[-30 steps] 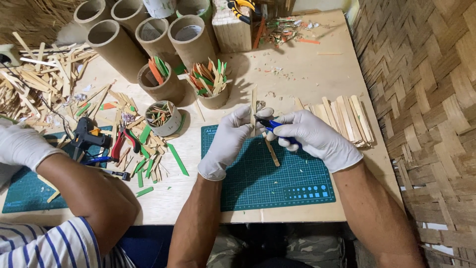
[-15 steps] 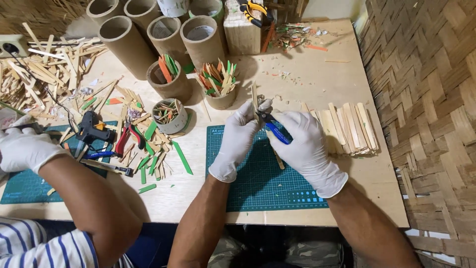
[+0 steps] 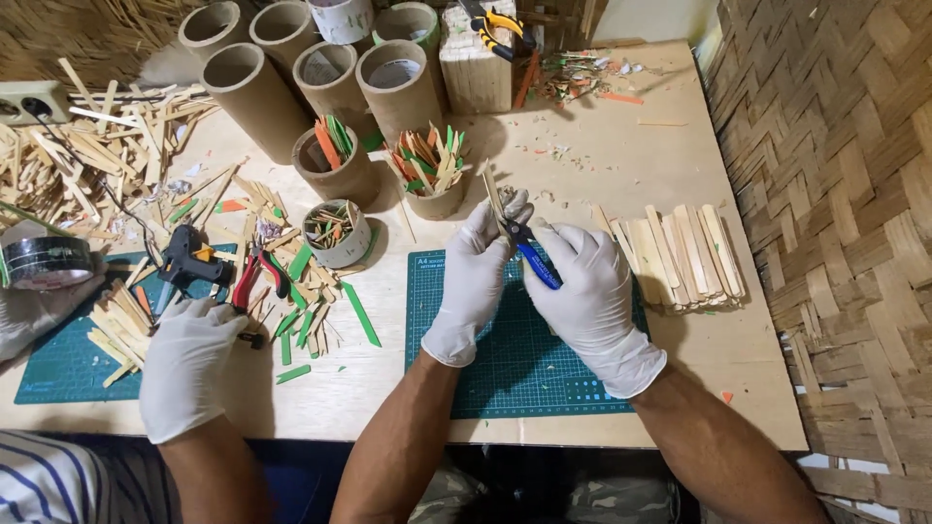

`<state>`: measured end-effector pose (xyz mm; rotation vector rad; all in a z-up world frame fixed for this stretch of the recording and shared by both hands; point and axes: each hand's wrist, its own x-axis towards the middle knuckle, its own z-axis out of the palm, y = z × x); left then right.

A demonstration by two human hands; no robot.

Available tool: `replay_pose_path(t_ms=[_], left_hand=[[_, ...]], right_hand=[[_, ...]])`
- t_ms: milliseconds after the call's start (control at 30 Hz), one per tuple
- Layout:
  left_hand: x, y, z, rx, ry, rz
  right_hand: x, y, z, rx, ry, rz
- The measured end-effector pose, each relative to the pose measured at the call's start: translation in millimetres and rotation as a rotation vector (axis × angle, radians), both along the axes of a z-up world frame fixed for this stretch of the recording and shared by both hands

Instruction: A person wearing white gloves uses wire cutters to snip small pieces from a green popsicle stick on a cutting mat.

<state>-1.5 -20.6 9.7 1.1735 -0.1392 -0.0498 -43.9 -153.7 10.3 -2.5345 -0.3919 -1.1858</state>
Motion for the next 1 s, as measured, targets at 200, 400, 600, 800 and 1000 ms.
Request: replay_pose_path(t_ms=[200, 400, 600, 800, 1000], left_hand=[[7.2, 3.4, -15.1, 0.034, 0.037, -0.041], [2.4, 7.6, -4.2, 0.076, 0.075, -0.049], [11.3, 21.6, -14.3, 0.742, -0.275, -0.008], [27.6, 33.7, -59.8, 1.276, -0.53, 0.045], [27.6, 35.1, -46.5, 1.259, -0.522, -0.052]], right_hand=[[23.2, -22.0, -15.4, 0.079, -0.003, 0.163], [28.2, -25.8, -8.7, -0.021, -0.087, 0.162], [34.0, -45.9, 4.8, -0.284, -0.117, 0.186], [40.0, -50.6, -30.8, 0.14, 0.23, 0.317], [37.4, -58.3, -16.0, 0.455, 0.774, 0.279]])
